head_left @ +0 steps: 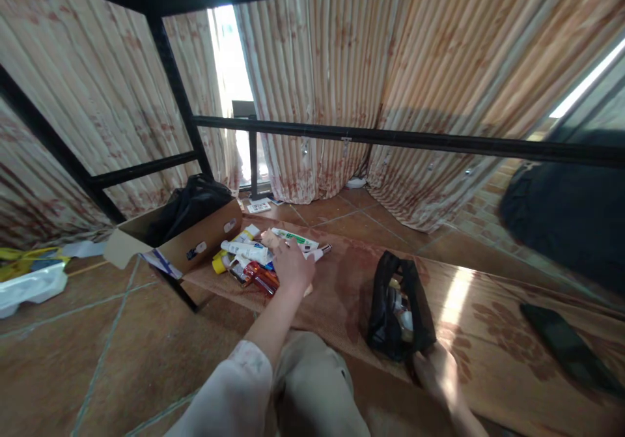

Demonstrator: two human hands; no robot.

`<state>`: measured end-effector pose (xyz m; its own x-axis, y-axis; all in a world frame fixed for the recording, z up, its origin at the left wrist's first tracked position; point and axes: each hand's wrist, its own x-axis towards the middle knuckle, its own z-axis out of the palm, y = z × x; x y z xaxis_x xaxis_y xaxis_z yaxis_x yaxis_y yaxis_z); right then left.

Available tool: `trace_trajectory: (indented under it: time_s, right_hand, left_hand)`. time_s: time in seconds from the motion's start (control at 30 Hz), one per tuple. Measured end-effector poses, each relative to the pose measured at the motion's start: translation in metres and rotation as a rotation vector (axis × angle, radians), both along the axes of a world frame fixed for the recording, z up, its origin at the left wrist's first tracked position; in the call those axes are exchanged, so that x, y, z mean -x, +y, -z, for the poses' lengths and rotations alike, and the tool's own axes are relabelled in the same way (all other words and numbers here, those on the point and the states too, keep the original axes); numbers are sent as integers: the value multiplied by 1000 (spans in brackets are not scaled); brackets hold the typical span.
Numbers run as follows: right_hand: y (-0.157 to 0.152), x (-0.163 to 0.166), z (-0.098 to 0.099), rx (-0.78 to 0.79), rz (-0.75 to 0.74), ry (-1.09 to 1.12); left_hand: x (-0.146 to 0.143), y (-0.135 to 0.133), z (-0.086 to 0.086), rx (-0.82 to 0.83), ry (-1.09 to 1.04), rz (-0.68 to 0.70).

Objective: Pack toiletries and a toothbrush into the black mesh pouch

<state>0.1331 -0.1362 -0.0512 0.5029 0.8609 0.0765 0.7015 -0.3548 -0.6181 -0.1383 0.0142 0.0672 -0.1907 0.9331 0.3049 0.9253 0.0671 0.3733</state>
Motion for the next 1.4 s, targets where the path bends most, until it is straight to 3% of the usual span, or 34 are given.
trace_trajectory:
  time_s: [0.1, 0.23, 0.6, 0.87, 0.97, 1.17, 1.4]
  right_hand:
    - [0, -1, 3, 10, -10, -26]
    - [0, -2, 6, 37, -29, -48]
    - [0, -5, 14, -24, -38, -42]
    - [1, 1, 5, -44, -54, -29]
    - [1, 2, 3, -52, -59, -25]
    - [0, 4, 1, 0, -42, -20]
    - [-2, -1, 6, 70, -39, -93]
  left_hand:
    - [18, 4, 22, 121, 94, -58]
    - [18, 7, 40, 124, 158, -53]
    - [15, 22, 36, 124, 281, 81]
    - [18, -4, 40, -46, 237, 45]
    - [15, -21, 45, -104, 192, 179]
    - [2, -32, 59, -93, 185, 609]
    - [-6, -32, 65, 47, 274, 787]
